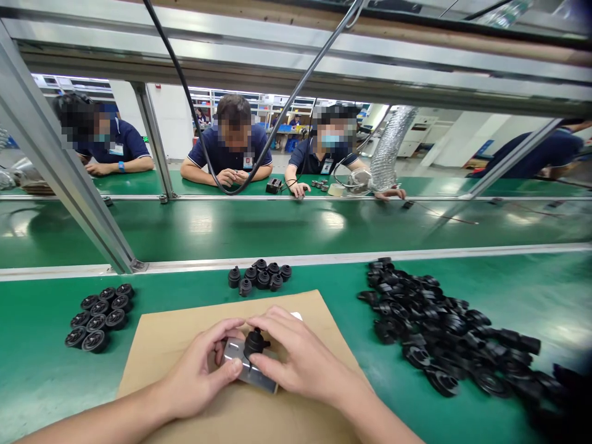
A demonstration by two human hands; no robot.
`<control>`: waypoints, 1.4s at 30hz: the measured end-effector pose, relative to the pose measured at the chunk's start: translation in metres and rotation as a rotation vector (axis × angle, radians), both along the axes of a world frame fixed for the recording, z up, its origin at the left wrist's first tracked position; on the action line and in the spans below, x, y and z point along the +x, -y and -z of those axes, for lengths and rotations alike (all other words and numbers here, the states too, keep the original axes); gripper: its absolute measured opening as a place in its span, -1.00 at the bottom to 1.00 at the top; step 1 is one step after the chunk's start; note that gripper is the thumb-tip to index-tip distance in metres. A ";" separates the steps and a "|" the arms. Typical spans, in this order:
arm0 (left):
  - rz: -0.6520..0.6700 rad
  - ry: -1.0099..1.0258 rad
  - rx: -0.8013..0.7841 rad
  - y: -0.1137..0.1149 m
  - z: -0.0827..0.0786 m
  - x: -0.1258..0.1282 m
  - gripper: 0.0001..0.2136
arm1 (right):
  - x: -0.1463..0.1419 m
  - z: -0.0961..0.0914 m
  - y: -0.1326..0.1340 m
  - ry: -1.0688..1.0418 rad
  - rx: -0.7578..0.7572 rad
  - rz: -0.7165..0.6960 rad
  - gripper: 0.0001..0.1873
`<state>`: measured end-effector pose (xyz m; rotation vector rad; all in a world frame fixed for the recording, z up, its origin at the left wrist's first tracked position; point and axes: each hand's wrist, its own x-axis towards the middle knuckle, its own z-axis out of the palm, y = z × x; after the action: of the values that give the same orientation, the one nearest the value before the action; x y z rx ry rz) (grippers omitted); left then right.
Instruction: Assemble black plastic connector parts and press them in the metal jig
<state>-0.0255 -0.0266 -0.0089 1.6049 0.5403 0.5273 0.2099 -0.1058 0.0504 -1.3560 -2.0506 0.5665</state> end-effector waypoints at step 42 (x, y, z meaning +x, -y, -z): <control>-0.048 -0.069 0.193 0.000 -0.003 0.000 -0.41 | 0.026 -0.016 0.010 -0.127 0.071 0.174 -0.31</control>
<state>-0.0257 -0.0268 -0.0060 1.8025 0.5955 0.5752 0.2361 -0.1163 0.0668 -1.4027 -1.8134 0.4858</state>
